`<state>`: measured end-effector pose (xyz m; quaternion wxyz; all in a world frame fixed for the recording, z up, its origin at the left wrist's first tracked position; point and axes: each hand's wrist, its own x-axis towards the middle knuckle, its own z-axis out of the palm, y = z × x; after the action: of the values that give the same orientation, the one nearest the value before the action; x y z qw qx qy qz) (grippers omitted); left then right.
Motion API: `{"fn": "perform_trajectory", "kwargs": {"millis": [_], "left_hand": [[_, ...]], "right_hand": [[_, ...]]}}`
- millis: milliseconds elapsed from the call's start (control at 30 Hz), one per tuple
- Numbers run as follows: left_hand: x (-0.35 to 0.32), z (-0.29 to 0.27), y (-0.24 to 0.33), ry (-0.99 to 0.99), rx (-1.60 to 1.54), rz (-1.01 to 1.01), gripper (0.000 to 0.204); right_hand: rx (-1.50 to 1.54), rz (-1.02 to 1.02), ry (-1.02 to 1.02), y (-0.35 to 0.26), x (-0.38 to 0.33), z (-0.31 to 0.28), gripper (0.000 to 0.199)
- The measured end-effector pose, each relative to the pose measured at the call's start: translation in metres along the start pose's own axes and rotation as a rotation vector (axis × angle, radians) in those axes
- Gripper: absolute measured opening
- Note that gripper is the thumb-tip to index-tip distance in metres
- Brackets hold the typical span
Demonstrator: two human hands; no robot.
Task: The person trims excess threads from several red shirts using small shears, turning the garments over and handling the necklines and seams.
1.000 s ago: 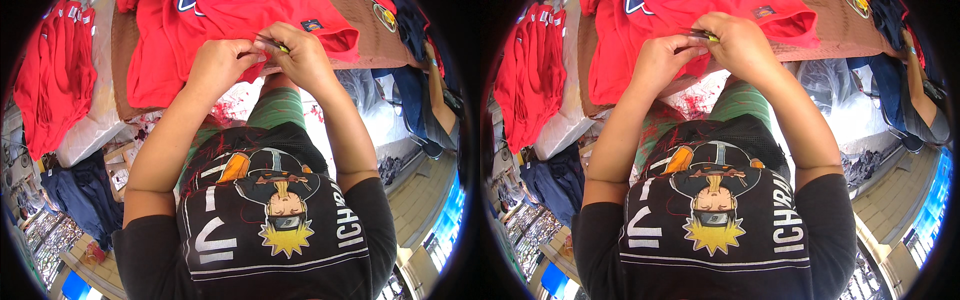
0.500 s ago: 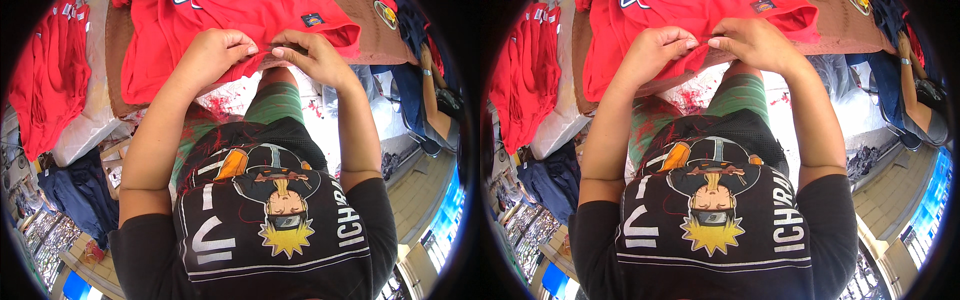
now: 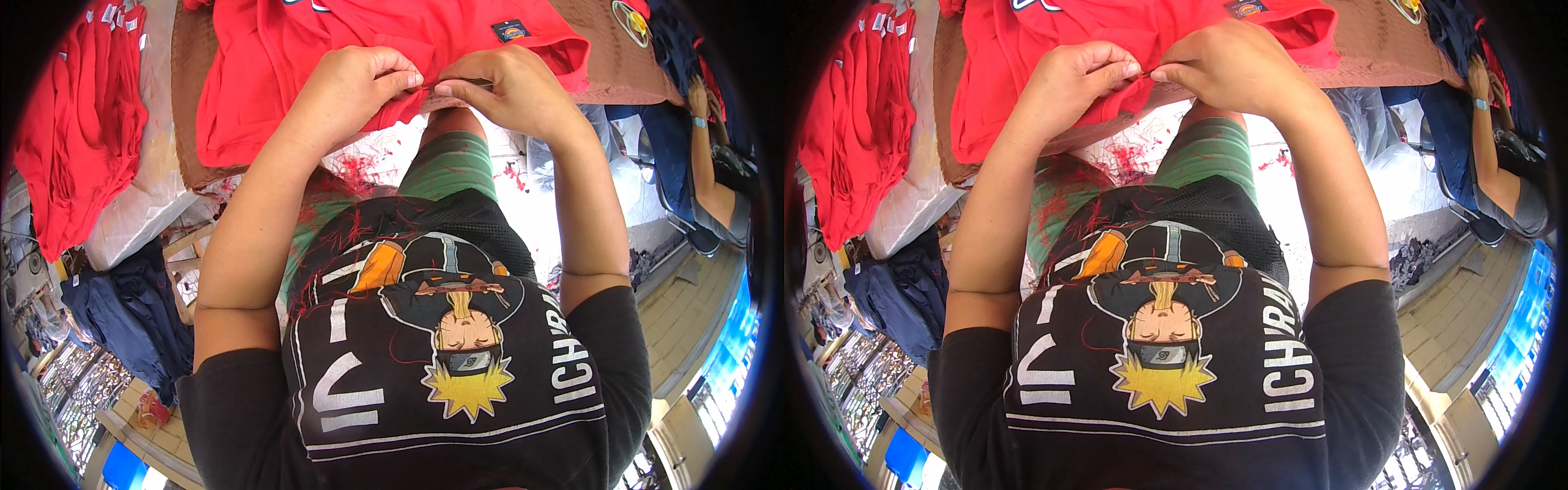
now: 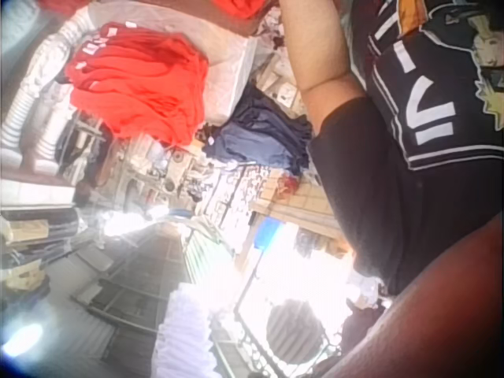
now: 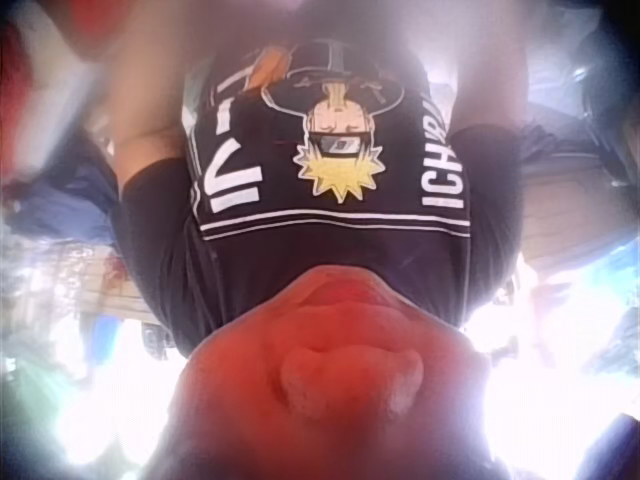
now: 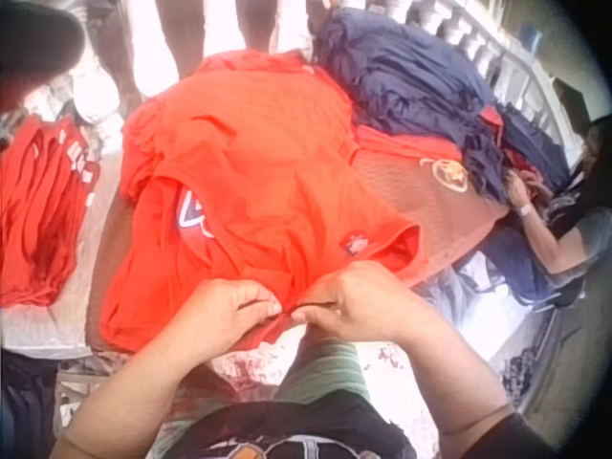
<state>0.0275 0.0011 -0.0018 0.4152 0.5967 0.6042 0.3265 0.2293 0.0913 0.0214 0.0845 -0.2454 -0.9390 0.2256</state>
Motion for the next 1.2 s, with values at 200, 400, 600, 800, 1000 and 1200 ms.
{"fn": "perform_trajectory", "kwargs": {"millis": [200, 400, 600, 800, 1000, 1200], "left_hand": [[-0.001, 0.001, 0.002, 0.019, 0.076, -0.008, 0.02], [-0.006, 0.008, 0.005, 0.083, -0.062, -0.031, 0.022], [-0.048, -0.056, 0.036, 0.109, 0.43, 0.206, 0.02], [-0.049, -0.028, 0.04, 0.13, 0.163, 0.223, 0.018], [-0.03, 0.015, 0.009, 0.188, 0.312, 0.231, 0.029], [-0.032, 0.02, 0.003, 0.218, 0.324, 0.276, 0.034]], "right_hand": [[-0.03, 0.015, -0.048, -0.004, 0.002, -0.002, 0.021], [-0.122, -0.032, -0.049, -0.007, 0.002, -0.003, 0.025], [0.263, 0.116, 0.154, 0.001, -0.027, -0.02, 0.025], [0.514, 0.225, 0.163, -0.003, -0.023, 0.004, 0.017], [0.574, 0.414, 0.076, -0.014, -0.014, 0.031, 0.019], [0.502, 0.216, 0.21, 0.001, -0.016, 0.048, 0.02]]}}
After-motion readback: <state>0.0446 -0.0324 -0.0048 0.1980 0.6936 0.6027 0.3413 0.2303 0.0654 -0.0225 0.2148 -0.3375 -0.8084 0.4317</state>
